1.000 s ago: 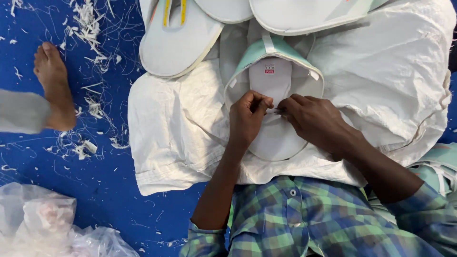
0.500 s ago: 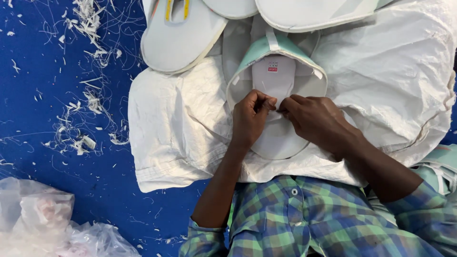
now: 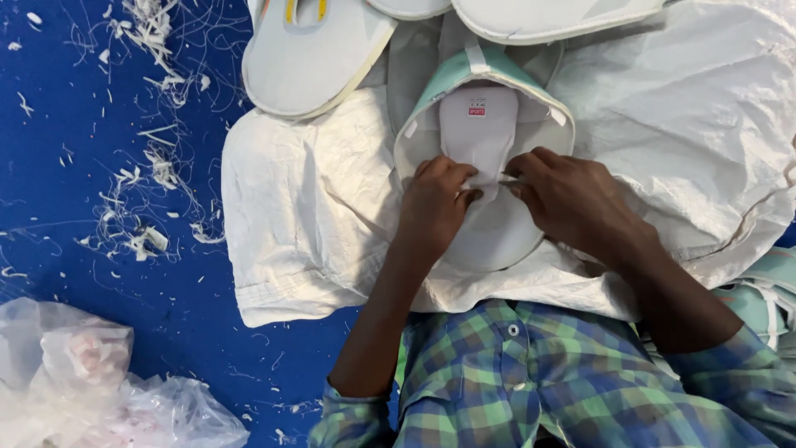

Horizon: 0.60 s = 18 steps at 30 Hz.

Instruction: The person trims excess material and loose threads from finished shoe uppers using a small blade.

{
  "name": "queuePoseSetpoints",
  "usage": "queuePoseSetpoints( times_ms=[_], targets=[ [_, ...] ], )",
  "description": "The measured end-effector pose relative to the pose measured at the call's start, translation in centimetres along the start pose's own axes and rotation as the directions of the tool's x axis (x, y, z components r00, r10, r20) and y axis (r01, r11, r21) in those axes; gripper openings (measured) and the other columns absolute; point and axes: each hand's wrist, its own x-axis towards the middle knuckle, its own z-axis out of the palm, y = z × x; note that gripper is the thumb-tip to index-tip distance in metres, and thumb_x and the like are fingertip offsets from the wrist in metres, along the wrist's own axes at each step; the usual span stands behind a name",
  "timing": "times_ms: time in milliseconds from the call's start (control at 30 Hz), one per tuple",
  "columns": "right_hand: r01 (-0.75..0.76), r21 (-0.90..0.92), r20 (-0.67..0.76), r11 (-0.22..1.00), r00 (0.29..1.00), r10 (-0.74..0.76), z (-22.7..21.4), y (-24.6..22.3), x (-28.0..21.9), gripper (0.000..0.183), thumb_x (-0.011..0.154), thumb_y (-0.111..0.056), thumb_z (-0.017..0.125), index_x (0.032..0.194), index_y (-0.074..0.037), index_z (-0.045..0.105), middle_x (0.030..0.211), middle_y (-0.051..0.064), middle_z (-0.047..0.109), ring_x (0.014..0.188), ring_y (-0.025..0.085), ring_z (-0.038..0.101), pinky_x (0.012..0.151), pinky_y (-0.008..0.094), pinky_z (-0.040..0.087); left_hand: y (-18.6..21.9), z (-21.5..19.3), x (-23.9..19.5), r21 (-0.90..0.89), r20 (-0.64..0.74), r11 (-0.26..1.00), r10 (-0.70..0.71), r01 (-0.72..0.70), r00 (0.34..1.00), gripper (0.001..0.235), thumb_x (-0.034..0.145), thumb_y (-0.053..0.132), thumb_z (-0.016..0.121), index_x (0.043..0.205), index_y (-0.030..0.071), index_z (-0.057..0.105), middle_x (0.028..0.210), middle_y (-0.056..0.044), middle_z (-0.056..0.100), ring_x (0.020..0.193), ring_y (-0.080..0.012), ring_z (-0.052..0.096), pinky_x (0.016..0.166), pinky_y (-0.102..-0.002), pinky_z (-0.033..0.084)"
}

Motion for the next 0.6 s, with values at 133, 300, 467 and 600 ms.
queuePoseSetpoints(
  times_ms=[133, 300, 467, 600],
  targets=[
    [0.004, -0.01, -0.028, 1.0, 1.0, -0.005, 0.0, 0.1, -0.3, 0.027, 0.098, -0.027, 0.064, 0.117, -0.008, 0.065, 0.103, 0.01, 0.07, 0.08, 0.032, 0.071, 0.069, 0.045, 0.056, -0.3, 0.9, 0.3, 0.098, 0.109, 0.993, -0.082, 0.072, 0.991, 0.014, 0.088, 0.015, 0.077, 0.099, 0.007, 0.075, 0.098, -0.01, 0.067, 0.103, -0.0299, 0.063, 0.087, -0.044, 0.051],
    [0.076, -0.013, -0.085, 0.997, 0.993, -0.077, 0.2, -0.6, 0.2, 0.029, 0.095, -0.026, 0.066, 0.118, -0.009, 0.065, 0.102, 0.011, 0.069, 0.078, 0.032, 0.071, 0.065, 0.045, 0.056, -1.4, 0.2, 0.2, -0.157, -0.013, 0.984, -0.091, 0.088, 0.996, 0.012, 0.095, 0.016, 0.074, 0.097, 0.004, 0.07, 0.093, -0.01, 0.068, 0.084, -0.025, 0.069, 0.076, -0.038, 0.055],
    [0.209, -0.009, -0.128, 0.978, 0.97, -0.208, 1.6, -1.2, 1.5, 0.025, 0.091, -0.021, 0.069, 0.11, -0.005, 0.064, 0.101, 0.013, 0.066, 0.072, 0.033, 0.069, 0.06, 0.042, 0.056, -2.5, 0.8, 0.3, -0.456, -0.031, 0.858, -0.283, 0.238, 0.959, 0.015, 0.101, 0.018, 0.07, 0.099, 0.003, 0.066, 0.084, -0.005, 0.074, 0.075, -0.0128, 0.07, 0.071, -0.029, 0.057],
    [0.207, -0.104, -0.026, 0.973, 0.977, -0.21, 2.3, -1.8, 2.4, 0.016, 0.099, -0.018, 0.065, 0.103, -0.003, 0.062, 0.093, 0.011, 0.063, 0.068, 0.03, 0.067, 0.058, 0.042, 0.055, -2.1, 1.0, 0.1, -0.515, -0.059, 0.82, -0.326, 0.251, 0.944, 0.016, 0.1, 0.017, 0.07, 0.097, 0.002, 0.064, 0.083, -0.004, 0.075, 0.076, -0.0091, 0.072, 0.069, -0.025, 0.058]
  ],
)
